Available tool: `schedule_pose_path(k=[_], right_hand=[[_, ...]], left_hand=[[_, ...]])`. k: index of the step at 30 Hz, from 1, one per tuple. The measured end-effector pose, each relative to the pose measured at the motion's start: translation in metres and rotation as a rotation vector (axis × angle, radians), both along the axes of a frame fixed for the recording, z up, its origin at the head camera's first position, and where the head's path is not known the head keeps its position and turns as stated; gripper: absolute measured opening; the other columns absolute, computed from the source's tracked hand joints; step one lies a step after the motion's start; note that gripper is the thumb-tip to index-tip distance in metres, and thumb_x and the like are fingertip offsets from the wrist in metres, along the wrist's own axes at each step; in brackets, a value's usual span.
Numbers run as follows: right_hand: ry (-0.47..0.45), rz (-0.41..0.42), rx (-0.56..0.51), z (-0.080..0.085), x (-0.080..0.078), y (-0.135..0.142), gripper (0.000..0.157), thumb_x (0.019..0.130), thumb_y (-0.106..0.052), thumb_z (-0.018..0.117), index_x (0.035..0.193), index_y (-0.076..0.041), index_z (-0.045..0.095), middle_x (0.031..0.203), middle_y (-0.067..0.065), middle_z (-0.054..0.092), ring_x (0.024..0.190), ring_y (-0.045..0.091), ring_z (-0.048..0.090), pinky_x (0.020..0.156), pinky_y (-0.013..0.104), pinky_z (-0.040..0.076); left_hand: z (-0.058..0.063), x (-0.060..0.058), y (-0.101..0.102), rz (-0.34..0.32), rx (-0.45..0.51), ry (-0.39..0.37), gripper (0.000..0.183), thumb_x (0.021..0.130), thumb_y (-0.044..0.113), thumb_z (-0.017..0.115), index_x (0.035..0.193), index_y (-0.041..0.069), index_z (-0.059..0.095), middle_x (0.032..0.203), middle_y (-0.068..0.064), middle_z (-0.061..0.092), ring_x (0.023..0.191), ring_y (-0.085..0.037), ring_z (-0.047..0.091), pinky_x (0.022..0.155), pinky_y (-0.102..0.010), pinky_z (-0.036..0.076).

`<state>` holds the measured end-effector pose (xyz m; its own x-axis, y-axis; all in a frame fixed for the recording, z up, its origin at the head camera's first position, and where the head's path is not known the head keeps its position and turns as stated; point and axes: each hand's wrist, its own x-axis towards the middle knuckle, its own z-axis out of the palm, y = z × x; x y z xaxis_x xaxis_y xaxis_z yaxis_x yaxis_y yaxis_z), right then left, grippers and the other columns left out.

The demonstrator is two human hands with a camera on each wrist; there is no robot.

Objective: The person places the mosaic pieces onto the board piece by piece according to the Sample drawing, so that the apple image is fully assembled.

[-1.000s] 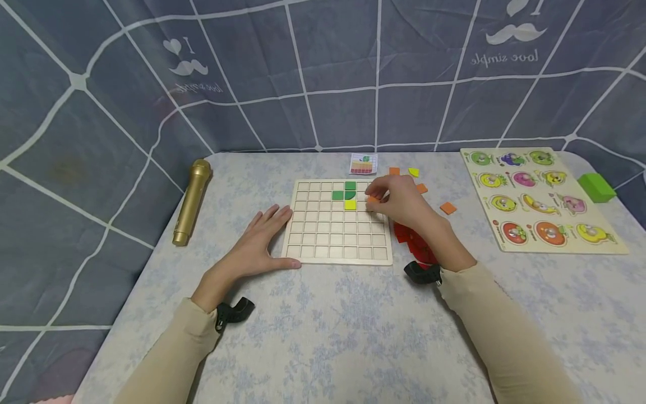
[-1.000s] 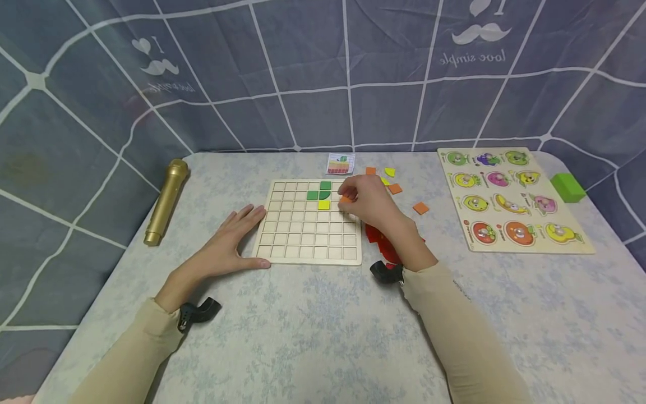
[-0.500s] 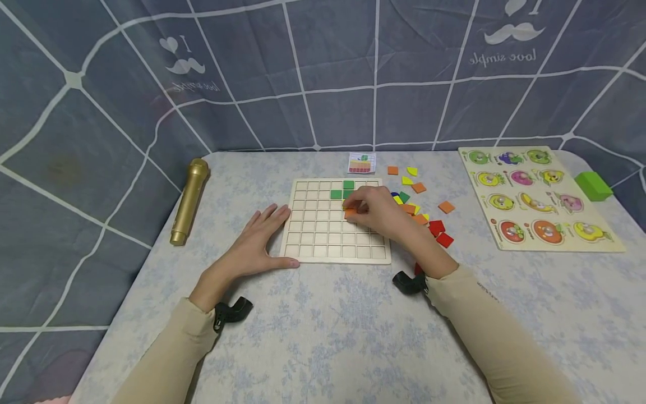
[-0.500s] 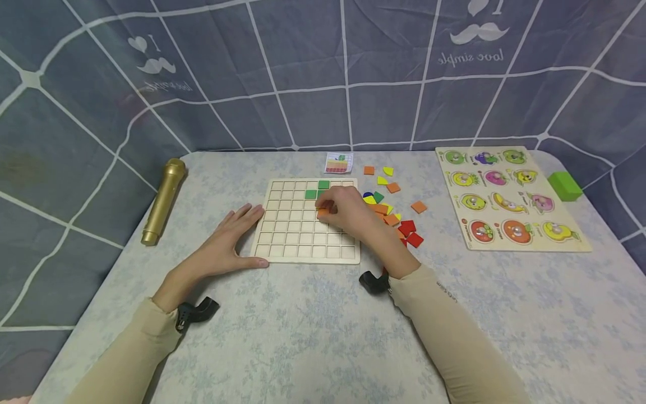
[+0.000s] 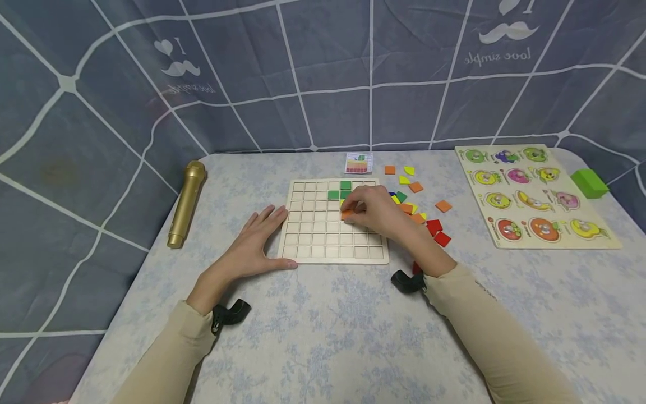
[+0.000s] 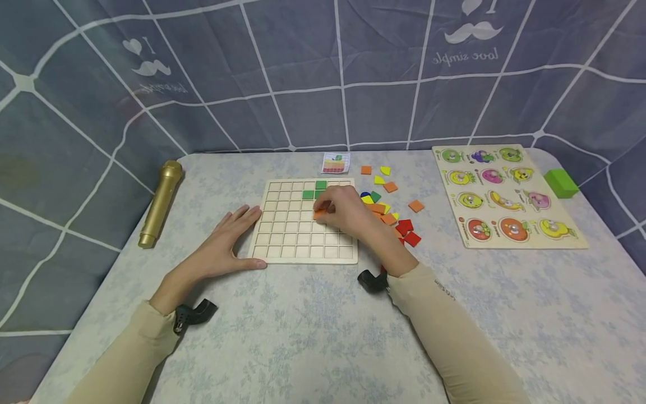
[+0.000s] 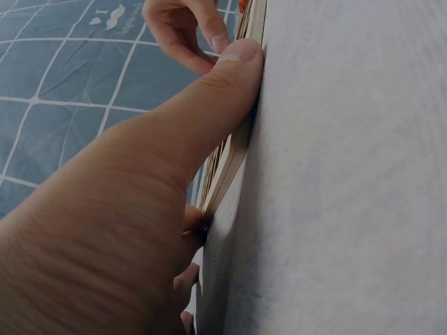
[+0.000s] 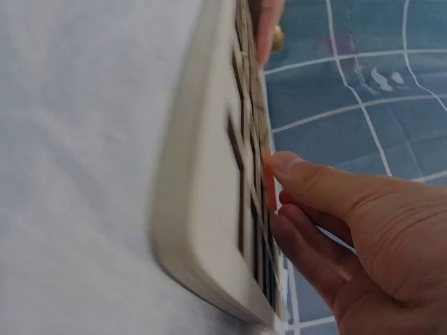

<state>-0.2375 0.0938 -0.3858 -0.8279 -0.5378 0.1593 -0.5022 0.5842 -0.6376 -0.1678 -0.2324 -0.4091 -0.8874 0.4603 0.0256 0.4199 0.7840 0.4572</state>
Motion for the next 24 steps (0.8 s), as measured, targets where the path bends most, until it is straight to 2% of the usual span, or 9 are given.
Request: schedule_pose_path(k=[4, 8, 14, 19, 24], right_hand=[[-0.02, -0.045, -0.024, 0.004, -0.001, 0.008, 0.015, 0.09, -0.008, 0.084, 0.104, -0.006, 0.081, 0.101, 0.007, 0.076, 0.094, 0.022, 0.073, 0.091, 0.04, 0.064], [-0.035, -0.078, -0.003, 0.008, -0.003, 0.017, 0.01, 0.092, -0.008, 0.082, 0.102, -0.007, 0.081, 0.096, 0.006, 0.077, 0.092, 0.022, 0.071, 0.089, 0.04, 0.064], [-0.046, -0.063, 0.015, 0.003, -0.004, 0.017, 0.006, 0.091, -0.011, 0.084, 0.097, -0.012, 0.082, 0.091, 0.001, 0.078, 0.085, 0.019, 0.068, 0.078, 0.035, 0.058], [-0.019, -0.043, 0.026, -0.001, -0.004, 0.012, 0.005, 0.091, -0.011, 0.084, 0.096, -0.012, 0.083, 0.094, 0.001, 0.078, 0.084, 0.018, 0.068, 0.077, 0.032, 0.057], [-0.022, -0.074, 0.017, 0.007, -0.006, 0.019, 0.006, 0.092, -0.011, 0.083, 0.098, -0.01, 0.083, 0.093, 0.003, 0.078, 0.086, 0.02, 0.069, 0.079, 0.036, 0.059]], left_hand=[[0.0, 0.0, 0.0, -0.004, 0.002, -0.002, 0.121, 0.079, 0.056, 0.089, 0.168, 0.007, 0.023, 0.176, -0.012, 0.023, 0.165, -0.035, 0.01, 0.135, -0.055, 0.003], [0.001, 0.0, 0.001, -0.005, 0.002, -0.004, 0.121, 0.08, 0.057, 0.088, 0.168, 0.006, 0.023, 0.176, -0.012, 0.023, 0.165, -0.034, 0.01, 0.135, -0.055, 0.004], [0.001, 0.0, 0.002, -0.001, -0.003, -0.004, 0.121, 0.08, 0.056, 0.088, 0.168, 0.006, 0.023, 0.176, -0.012, 0.023, 0.165, -0.035, 0.01, 0.135, -0.056, 0.004], [0.0, 0.0, 0.001, 0.0, -0.004, 0.002, 0.12, 0.08, 0.054, 0.089, 0.168, 0.006, 0.023, 0.176, -0.012, 0.023, 0.165, -0.035, 0.01, 0.135, -0.056, 0.004], [0.0, 0.0, 0.001, -0.002, -0.004, 0.004, 0.12, 0.08, 0.053, 0.089, 0.168, 0.006, 0.024, 0.175, -0.012, 0.023, 0.164, -0.036, 0.01, 0.134, -0.057, 0.004]])
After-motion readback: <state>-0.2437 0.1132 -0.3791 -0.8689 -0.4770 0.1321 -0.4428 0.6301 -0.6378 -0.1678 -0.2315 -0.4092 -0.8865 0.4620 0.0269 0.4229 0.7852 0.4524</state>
